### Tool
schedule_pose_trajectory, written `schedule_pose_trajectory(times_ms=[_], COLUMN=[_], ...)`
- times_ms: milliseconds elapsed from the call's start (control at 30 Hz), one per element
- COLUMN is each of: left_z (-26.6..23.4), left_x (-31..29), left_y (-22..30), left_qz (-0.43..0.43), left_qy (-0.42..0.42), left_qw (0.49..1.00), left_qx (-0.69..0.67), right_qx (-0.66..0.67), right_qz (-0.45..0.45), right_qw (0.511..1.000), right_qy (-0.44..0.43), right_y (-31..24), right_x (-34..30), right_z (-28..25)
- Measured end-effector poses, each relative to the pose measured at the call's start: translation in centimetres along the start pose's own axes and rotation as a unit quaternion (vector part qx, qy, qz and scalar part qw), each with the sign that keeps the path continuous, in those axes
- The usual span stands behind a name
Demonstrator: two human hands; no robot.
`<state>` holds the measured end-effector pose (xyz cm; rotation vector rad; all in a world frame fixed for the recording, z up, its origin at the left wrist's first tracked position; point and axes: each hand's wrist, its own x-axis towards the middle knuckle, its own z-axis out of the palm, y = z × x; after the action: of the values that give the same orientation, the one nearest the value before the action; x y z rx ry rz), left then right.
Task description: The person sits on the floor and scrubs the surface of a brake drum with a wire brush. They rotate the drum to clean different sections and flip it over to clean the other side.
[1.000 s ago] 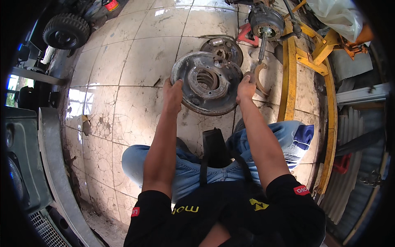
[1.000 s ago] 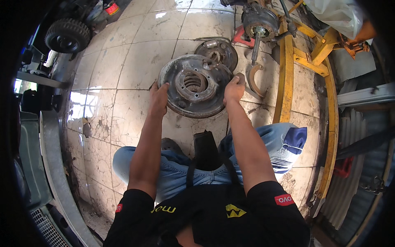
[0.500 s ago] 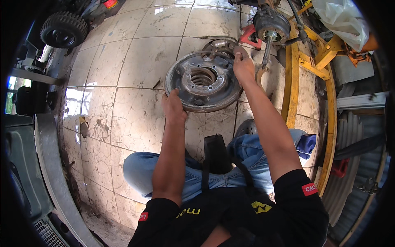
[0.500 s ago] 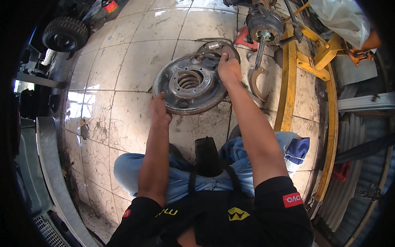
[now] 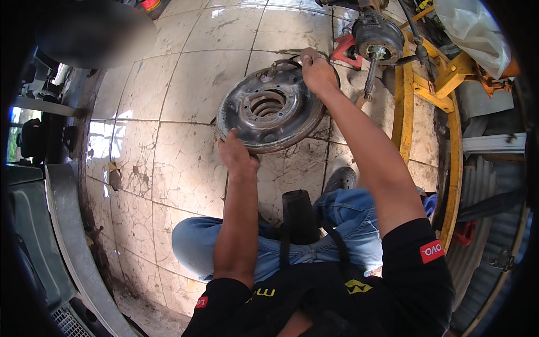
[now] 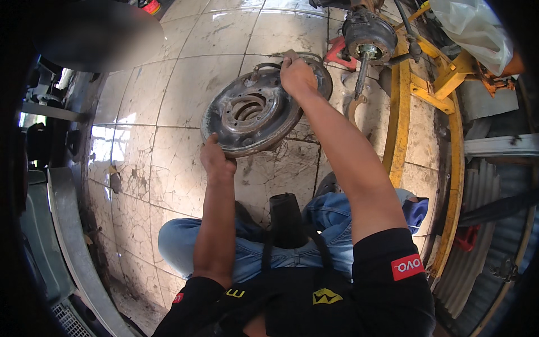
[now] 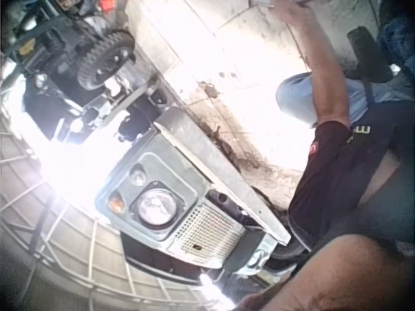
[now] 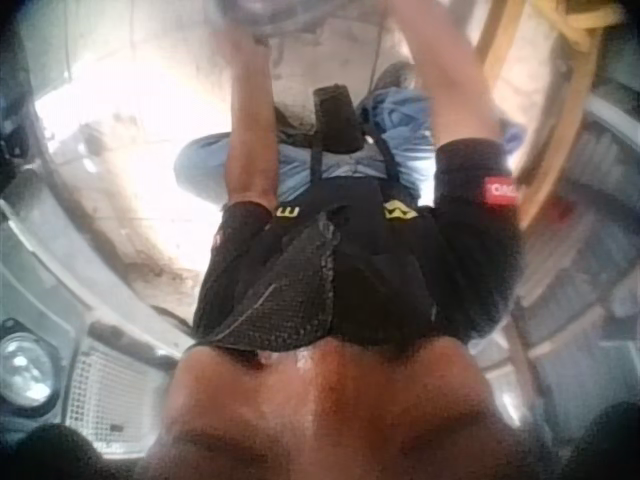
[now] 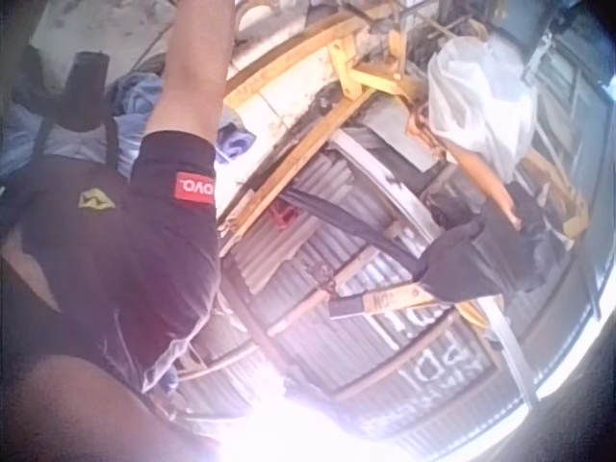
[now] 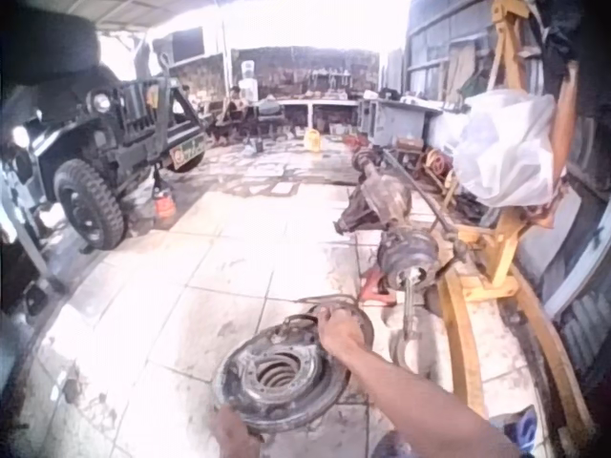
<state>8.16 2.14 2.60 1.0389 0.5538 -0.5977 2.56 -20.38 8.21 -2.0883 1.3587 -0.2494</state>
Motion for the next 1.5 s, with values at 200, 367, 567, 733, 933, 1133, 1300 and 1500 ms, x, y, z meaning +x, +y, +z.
schedule_pose_trajectory(times_ms=[200, 367, 567, 733, 933, 1133, 1300, 1500], left_z=[-0.7, -0.2, -0.4, -0.9, 1.2, 1.7, -1.4, -6.0], left_x=[0.2, -0.1, -1.8, -1.5, -1.6, -2.2, -0.1, 1.6], left_y=[-2.2, -0.7, 1.4, -0.7, -2.9, -2.0, 2.1, 5.1], left_qz=[0.019, 0.002, 0.126, 0.155, 0.151, 0.165, 0.137, -0.027], left_qy=[-0.026, 0.022, -0.061, -0.174, -0.233, -0.206, -0.219, -0.217], left_qw=[0.999, 0.997, 0.989, 0.973, 0.954, 0.961, 0.966, 0.975], left_qx=[-0.019, -0.07, -0.04, 0.007, 0.115, 0.085, 0.028, 0.03], right_qx=[-0.051, -0.046, 0.014, 0.077, 0.073, 0.086, 0.246, 0.28], right_qz=[-0.028, -0.081, -0.067, -0.023, 0.001, 0.129, 0.057, 0.044], right_qw=[0.998, 0.996, 0.996, 0.983, 0.975, 0.981, 0.955, 0.948], right_qy=[0.016, -0.002, 0.062, 0.166, 0.211, 0.119, 0.158, 0.145], right_y=[-2.3, -4.2, -3.0, 2.1, 7.7, 9.3, 6.5, 6.0], right_x=[2.0, 2.0, 0.3, -2.8, -1.3, -2.3, -5.9, -7.7], right_z=[0.0, 0.8, -0.1, -1.7, -2.9, -0.7, 2.6, 3.3])
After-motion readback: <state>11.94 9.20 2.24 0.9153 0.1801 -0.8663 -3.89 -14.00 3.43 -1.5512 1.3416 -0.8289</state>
